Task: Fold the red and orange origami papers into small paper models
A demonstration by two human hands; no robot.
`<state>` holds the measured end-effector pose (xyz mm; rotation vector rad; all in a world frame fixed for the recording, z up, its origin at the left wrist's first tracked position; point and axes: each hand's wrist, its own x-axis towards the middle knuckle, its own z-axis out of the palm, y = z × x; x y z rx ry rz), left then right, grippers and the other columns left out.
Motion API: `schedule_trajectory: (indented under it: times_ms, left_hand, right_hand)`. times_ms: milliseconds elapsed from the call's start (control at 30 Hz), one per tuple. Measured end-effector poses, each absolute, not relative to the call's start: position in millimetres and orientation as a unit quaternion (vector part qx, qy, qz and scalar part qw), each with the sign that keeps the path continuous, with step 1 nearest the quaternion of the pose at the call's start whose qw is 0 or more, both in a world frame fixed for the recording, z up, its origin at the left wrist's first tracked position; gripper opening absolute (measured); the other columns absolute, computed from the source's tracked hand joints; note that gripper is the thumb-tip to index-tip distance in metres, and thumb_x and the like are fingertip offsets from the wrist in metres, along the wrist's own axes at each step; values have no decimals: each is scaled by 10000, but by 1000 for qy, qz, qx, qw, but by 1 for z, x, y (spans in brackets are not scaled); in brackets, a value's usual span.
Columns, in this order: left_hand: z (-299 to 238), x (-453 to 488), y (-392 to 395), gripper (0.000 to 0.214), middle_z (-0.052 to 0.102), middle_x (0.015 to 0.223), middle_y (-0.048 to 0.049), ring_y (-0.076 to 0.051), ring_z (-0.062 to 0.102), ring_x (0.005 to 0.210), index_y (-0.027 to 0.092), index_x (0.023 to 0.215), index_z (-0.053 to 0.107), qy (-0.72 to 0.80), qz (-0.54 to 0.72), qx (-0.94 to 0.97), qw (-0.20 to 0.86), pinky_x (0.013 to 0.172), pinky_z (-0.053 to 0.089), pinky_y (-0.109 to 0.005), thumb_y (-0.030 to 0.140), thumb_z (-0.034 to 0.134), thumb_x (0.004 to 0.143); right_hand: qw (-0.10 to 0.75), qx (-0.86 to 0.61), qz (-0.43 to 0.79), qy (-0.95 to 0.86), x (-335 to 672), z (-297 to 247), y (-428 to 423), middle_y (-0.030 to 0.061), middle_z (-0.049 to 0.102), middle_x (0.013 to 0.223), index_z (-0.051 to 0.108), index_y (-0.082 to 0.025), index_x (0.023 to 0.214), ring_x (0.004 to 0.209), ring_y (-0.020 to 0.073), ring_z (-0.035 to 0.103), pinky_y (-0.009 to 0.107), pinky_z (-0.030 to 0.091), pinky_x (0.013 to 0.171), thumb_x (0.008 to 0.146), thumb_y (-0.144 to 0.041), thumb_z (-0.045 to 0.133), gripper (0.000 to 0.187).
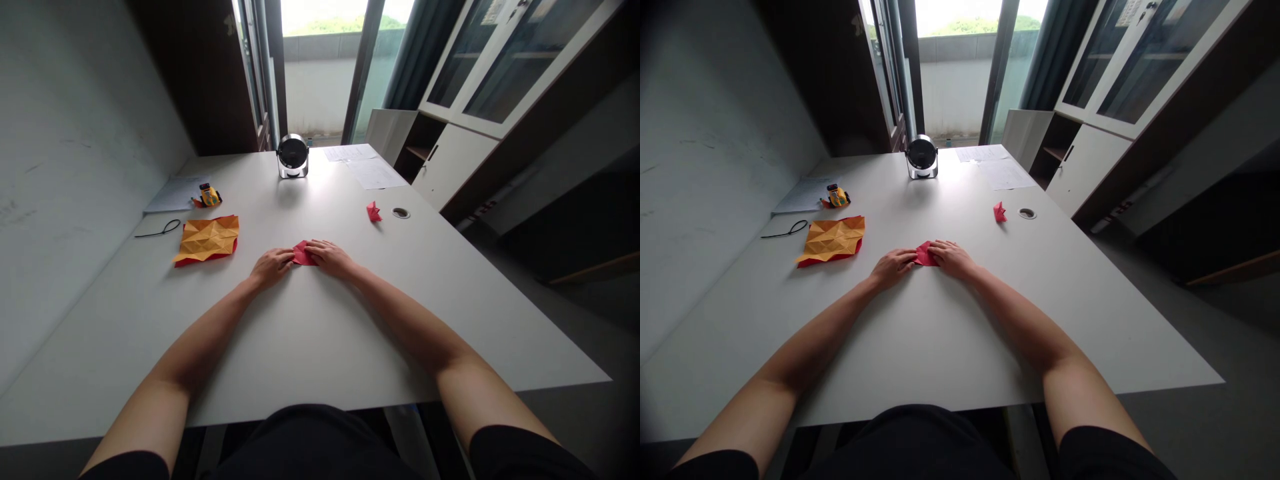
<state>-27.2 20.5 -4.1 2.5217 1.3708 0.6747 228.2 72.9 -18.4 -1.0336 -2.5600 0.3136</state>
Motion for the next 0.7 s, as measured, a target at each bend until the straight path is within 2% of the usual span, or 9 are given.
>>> schedule_trajectory:
  times_ms: [100, 200, 400, 500, 700]
  left_hand:
    - [-5, -26, 20, 431, 533, 1488, -47, -232, 466, 1391, 276, 1389, 575, 445, 179, 872, 95, 1191, 320, -424, 388, 476, 984]
    - [-5, -28, 20, 568, 375, 1601, -60, -253, 322, 1491, 274, 1526, 403, 436, 116, 886, 104, 1230, 215, -478, 468, 441, 994]
    - [-3, -31, 16, 717, 128, 1679, -48, -244, 110, 1557, 261, 1615, 134, 402, 44, 907, 119, 1255, 37, -463, 584, 324, 1003]
    - [-2, -29, 15, 738, 74, 1683, -32, -240, 70, 1562, 271, 1617, 87, 400, 34, 908, 123, 1254, -4, -465, 614, 296, 998]
    - [-7, -20, 13, 750, 78, 1683, -51, -250, 41, 1563, 231, 1617, 133, 464, 28, 878, 117, 1255, 16, -482, 635, 234, 993]
  right_hand:
    - [184, -384, 106, -899, 228, -19, 72, 38, 526, 1495, 559, -279, 1415, 1415, 233, 447, 449, 346, 1176, 1016, -299, 421, 422]
    - [185, -403, 97, -891, 226, -18, 68, 55, 496, 1519, 533, -269, 1438, 1427, 251, 429, 473, 343, 1168, 1026, -331, 407, 435]
    - [182, -370, 79, -908, 222, -18, 63, 64, 464, 1544, 487, -260, 1477, 1466, 264, 363, 491, 282, 1193, 1033, -347, 404, 460]
    - [169, -355, 81, -916, 219, -20, 63, 63, 458, 1549, 480, -255, 1484, 1469, 254, 358, 468, 279, 1197, 1041, -359, 383, 466]
    - [137, -392, 88, -906, 222, -20, 64, 49, 390, 1592, 427, -275, 1520, 1498, 278, 300, 493, 247, 1206, 1042, -410, 354, 502]
